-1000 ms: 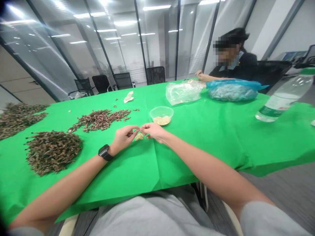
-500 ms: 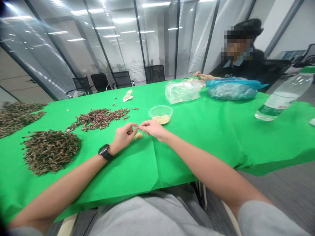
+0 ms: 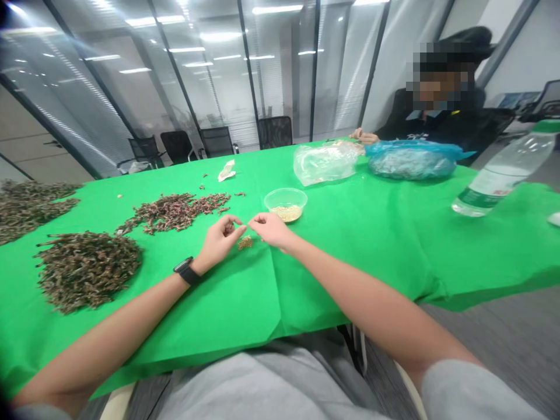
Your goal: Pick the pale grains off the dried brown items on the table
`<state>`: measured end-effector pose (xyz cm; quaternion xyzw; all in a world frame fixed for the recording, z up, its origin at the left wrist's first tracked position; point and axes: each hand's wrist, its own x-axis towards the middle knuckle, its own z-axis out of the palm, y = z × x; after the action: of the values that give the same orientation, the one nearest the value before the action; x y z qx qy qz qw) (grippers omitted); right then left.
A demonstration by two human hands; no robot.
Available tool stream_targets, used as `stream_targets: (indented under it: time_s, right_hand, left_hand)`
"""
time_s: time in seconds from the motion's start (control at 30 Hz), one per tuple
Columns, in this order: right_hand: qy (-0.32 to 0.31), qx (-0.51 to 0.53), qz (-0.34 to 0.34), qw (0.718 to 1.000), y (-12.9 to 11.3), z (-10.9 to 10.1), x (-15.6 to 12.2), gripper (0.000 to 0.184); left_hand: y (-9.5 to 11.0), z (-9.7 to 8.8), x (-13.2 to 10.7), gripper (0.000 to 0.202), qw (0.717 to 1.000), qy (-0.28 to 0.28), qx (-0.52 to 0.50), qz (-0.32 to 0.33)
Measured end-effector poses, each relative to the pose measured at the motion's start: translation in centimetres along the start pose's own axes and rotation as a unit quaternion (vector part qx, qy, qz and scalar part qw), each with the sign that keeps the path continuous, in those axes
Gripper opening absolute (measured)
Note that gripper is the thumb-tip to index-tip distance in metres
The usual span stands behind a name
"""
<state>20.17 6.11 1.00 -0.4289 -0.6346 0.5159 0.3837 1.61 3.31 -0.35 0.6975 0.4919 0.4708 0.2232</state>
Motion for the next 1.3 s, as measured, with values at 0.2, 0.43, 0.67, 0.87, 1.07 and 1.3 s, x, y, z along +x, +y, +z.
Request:
stream_targets:
  time_s: [0.2,0.43,0.67,0.87,1.07,1.3]
  right_hand:
    - [0.007,-0.008,-0.005,1.0,-0.2,0.1,0.0,0.012]
    - [-0.015,0.048,-0.006,0.999,0.6,0.5,0.3,0.014]
    - [0.034,0.078,-0.026,0.996,0.4,0.1,0.6,0.013]
    - [0.039,0.091,-0.053,0.994,0.2,0.1,0.7,0.01]
    - [0.063,-0.016,-0.135,0.989,0.3,-0.1,0.5,0.008]
    - [0.067,-0.222,-0.248,0.941,0.4,-0.4,-0.1,0.01]
  left_hand:
    - [-1.5,0.6,0.8,0.019,0.976,0.017,-0.19,-0.102]
    - [-1.6,0.6,0.5,0.041,0.949,-0.022,-0.295,-0.11]
    - [-1.5,0.5,0.4,0.045,0.962,-0.035,-0.238,-0.13]
    - [-1.1,0.5,0.0,0.045,0.987,-0.103,-0.101,-0.073]
    - [-0.9,1.0,-0.3,0.043,0.982,-0.133,-0.119,-0.065]
    - [-0.7,0.9,-0.2,0.045,0.983,-0.12,-0.123,-0.068]
